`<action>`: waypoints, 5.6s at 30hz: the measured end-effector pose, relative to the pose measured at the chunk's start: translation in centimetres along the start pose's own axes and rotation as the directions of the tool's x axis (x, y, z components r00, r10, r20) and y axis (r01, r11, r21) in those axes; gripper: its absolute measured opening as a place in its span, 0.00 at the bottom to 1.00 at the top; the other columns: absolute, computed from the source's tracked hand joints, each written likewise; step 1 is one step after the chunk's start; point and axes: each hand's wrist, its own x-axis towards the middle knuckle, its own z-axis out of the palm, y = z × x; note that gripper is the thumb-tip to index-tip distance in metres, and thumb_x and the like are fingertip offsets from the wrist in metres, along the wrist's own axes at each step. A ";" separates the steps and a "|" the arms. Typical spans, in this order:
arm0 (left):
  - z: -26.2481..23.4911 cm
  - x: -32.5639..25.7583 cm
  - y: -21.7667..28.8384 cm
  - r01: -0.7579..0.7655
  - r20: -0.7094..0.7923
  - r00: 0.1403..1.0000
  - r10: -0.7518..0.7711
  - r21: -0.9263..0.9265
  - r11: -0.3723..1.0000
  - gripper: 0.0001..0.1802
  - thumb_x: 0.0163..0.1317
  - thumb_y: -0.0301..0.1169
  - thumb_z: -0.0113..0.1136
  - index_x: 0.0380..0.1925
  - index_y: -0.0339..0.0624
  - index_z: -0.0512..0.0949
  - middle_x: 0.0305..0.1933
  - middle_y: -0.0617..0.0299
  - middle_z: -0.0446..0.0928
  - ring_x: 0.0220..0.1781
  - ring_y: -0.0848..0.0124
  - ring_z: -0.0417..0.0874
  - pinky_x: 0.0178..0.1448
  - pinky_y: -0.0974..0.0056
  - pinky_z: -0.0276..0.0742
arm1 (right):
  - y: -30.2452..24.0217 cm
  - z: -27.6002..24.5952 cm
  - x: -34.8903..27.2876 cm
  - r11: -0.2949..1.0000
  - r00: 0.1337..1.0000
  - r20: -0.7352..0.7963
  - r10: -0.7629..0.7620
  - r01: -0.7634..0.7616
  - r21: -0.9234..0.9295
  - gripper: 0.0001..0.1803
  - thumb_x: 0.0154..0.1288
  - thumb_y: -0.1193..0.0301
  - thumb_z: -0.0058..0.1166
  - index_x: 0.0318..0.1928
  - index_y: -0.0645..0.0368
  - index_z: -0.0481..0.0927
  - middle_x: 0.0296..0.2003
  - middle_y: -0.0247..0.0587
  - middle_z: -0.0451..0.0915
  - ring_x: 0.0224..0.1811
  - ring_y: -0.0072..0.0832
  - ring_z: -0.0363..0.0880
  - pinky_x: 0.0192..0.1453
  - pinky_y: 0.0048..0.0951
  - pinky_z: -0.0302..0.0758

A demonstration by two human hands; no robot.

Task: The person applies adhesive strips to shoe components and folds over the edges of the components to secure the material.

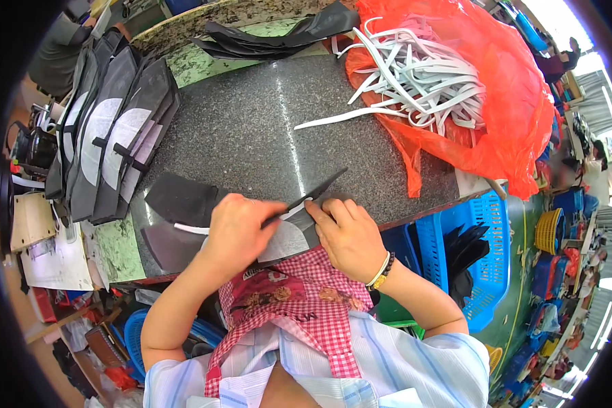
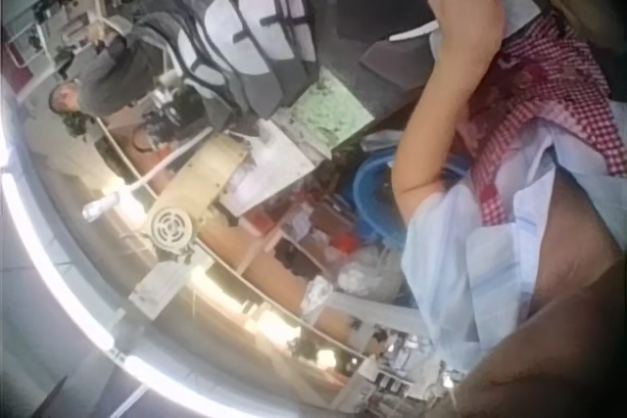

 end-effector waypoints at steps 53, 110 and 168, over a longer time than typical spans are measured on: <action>-0.6 -13.2 -6.0 0.029 -0.375 0.927 -0.004 0.062 0.998 0.38 0.52 0.44 0.71 0.55 0.25 0.73 0.59 0.43 0.73 0.64 0.48 0.73 0.65 0.52 0.74 | -9.0 3.0 9.1 0.838 0.978 0.168 -0.125 0.014 0.546 0.16 0.69 0.72 0.50 0.53 0.65 0.79 0.49 0.52 0.82 0.49 0.48 0.79 0.55 0.42 0.75; -3.3 -11.6 -3.0 -0.087 -0.173 0.977 0.121 0.192 0.977 0.26 0.53 0.35 0.69 0.52 0.39 0.80 0.58 0.56 0.79 0.63 0.57 0.77 0.69 0.47 0.67 | -4.2 0.6 4.9 0.861 0.902 0.231 -0.364 0.231 0.454 0.22 0.47 0.77 0.63 0.48 0.62 0.81 0.50 0.42 0.81 0.53 0.38 0.78 0.56 0.37 0.77; -15.1 -4.8 -16.6 0.496 -0.741 0.669 0.063 0.508 0.704 0.24 0.62 0.35 0.65 0.56 0.38 0.75 0.48 0.45 0.81 0.50 0.44 0.81 0.49 0.51 0.77 | 13.4 -5.0 24.4 0.922 0.770 -0.512 -0.381 0.277 -0.269 0.19 0.57 0.83 0.53 0.48 0.56 0.84 0.42 0.42 0.83 0.44 0.41 0.81 0.50 0.38 0.77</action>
